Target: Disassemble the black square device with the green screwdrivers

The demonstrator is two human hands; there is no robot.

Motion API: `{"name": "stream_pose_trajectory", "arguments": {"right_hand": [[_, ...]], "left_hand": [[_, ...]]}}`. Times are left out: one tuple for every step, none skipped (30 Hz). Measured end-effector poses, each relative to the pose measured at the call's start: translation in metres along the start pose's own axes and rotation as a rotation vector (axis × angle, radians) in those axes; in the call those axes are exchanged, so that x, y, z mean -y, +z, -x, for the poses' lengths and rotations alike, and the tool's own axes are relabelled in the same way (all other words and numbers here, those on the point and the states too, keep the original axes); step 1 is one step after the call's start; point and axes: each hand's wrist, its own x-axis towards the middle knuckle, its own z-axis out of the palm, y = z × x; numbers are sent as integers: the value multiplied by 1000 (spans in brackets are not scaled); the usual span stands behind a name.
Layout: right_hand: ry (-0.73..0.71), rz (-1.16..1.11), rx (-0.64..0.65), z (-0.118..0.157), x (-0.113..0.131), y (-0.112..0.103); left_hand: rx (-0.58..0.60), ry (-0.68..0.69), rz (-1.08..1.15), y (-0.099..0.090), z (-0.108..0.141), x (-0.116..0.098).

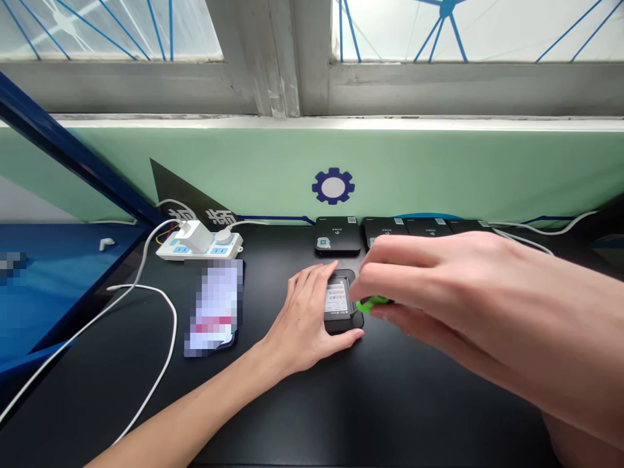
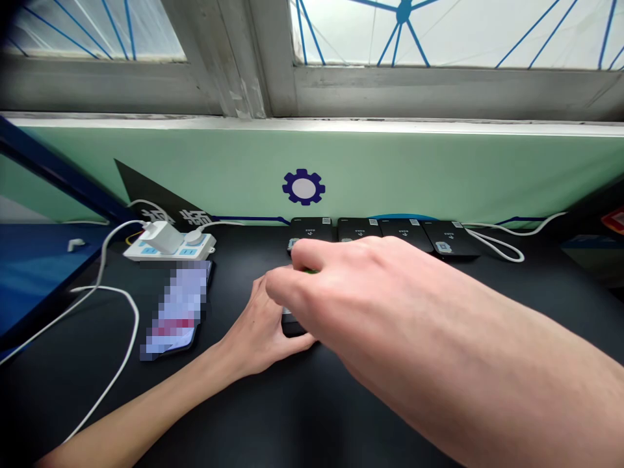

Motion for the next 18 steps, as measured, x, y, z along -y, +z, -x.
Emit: {"name": "stream_pose_trajectory", "arguments": {"right_hand": [[13,17,-5,0,0,0],[35,46,-21,1,1,1],[57,70,-36,1,2,2],[64,82,-48,2,2,3],[55,74,-51,2,3,3],[40,48,-39,2,3,3],[30,14,-20,2,3,3],[19,-18,-2,2,2,3],[16,-37,9,2,2,3],[23,-37,10,2,1,4],[34,-18,5,1,1,4],[39,10,-10,0,1,3],[46,37,-26,0,2,3],[61,56,-31,0,3,1],[75,62,-27,0,5,-1],[74,50,-15,1,6,-3],[64,30,5,2,8,-5],[53,13,13,2,9,-7]], "left_hand": [[5,-1,1,0,0,0],[11,-4,2,0,0,-1],[16,-8,2,0,0,-1],[13,-11,1,0,0,-1],[6,-10,-1,1,0,-1],[-1,-5,-2,1,0,-1],[-6,-2,-3,1,0,-1],[-6,1,-4,1,0,-1],[-1,1,-5,1,0,-1],[5,-1,-5,1,0,-1],[10,-5,-5,0,0,-2],[13,-9,-4,0,0,-2],[11,-10,-2,0,0,-2],[10,-11,-1,0,0,-2],[5,-10,-1,0,0,-2],[2,-9,-2,0,0,-2],[2,-7,-4,1,0,-2],[4,-3,-7,1,0,-1]]}}
